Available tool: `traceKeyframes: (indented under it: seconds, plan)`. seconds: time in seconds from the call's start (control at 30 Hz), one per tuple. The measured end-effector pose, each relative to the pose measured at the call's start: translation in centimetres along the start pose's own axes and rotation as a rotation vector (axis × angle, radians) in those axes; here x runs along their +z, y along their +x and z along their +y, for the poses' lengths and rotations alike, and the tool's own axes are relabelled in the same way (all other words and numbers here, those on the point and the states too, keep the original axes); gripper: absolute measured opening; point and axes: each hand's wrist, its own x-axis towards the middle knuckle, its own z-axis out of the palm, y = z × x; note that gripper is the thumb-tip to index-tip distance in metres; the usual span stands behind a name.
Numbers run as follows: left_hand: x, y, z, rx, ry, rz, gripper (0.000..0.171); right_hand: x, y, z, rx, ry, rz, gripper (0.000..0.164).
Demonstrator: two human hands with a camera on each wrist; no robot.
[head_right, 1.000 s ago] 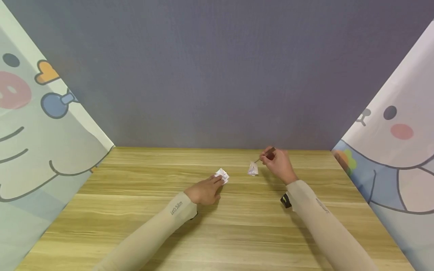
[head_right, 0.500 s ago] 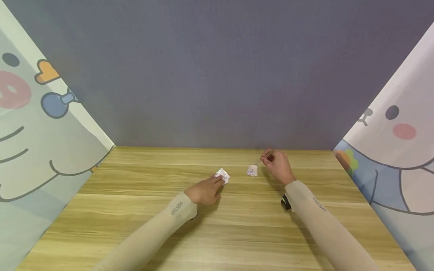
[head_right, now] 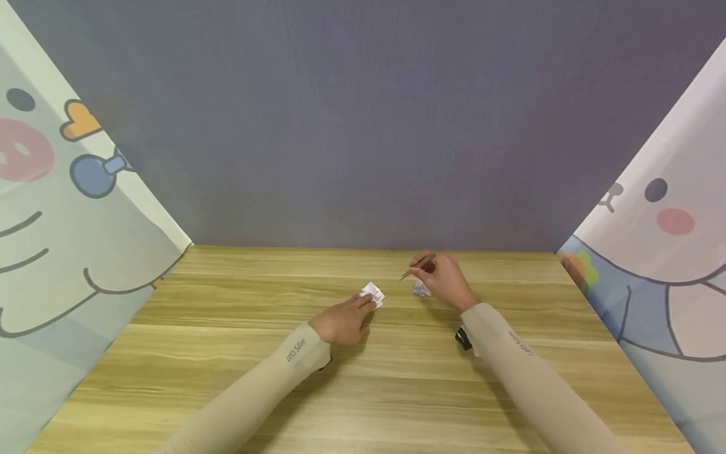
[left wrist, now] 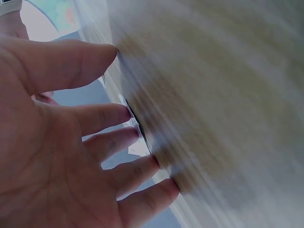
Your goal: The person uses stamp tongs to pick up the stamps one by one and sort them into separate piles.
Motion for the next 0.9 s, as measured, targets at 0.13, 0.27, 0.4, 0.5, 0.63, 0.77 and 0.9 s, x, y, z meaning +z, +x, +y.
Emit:
traceKeyframes:
  seconds: [0.13, 0.27, 0.4, 0.5, 0.63, 0.77, 0.9]
  plan:
    - [0.0, 0.0, 0.0, -0.008, 0.004, -0.010, 0.060, 1.4, 0.7, -0.7, -0.008, 0.035, -0.037, 0.006]
    - [0.0, 0.1, 0.1, -0.007, -0.001, -0.018, 0.060, 2.8, 1.3, -0.9, 0.010, 0.081, -0.074, 0.005]
    - [0.0, 0.1, 0.2, -0.006, -0.008, -0.020, 0.060, 4.1, 2.0, -1.0, 0.027, 0.103, -0.091, 0.005]
    - [-0.1, 0.1, 0.2, -0.008, -0.009, -0.024, 0.060, 4.8, 2.3, -1.0, 0.023, 0.109, -0.091, 0.005]
    - [-0.2, 0.1, 0.2, -0.011, -0.009, -0.027, 0.061, 5.4, 2.5, -1.1, 0.002, 0.117, -0.083, 0.005]
    - [-0.3, 0.2, 0.2, -0.015, -0.002, -0.026, 0.061, 5.7, 2.7, -1.2, -0.008, 0.135, -0.078, 0.005]
    - [-0.1, 0.2, 0.0, -0.017, 0.004, -0.027, 0.061, 5.9, 2.7, -1.6, -0.022, 0.145, -0.080, 0.005]
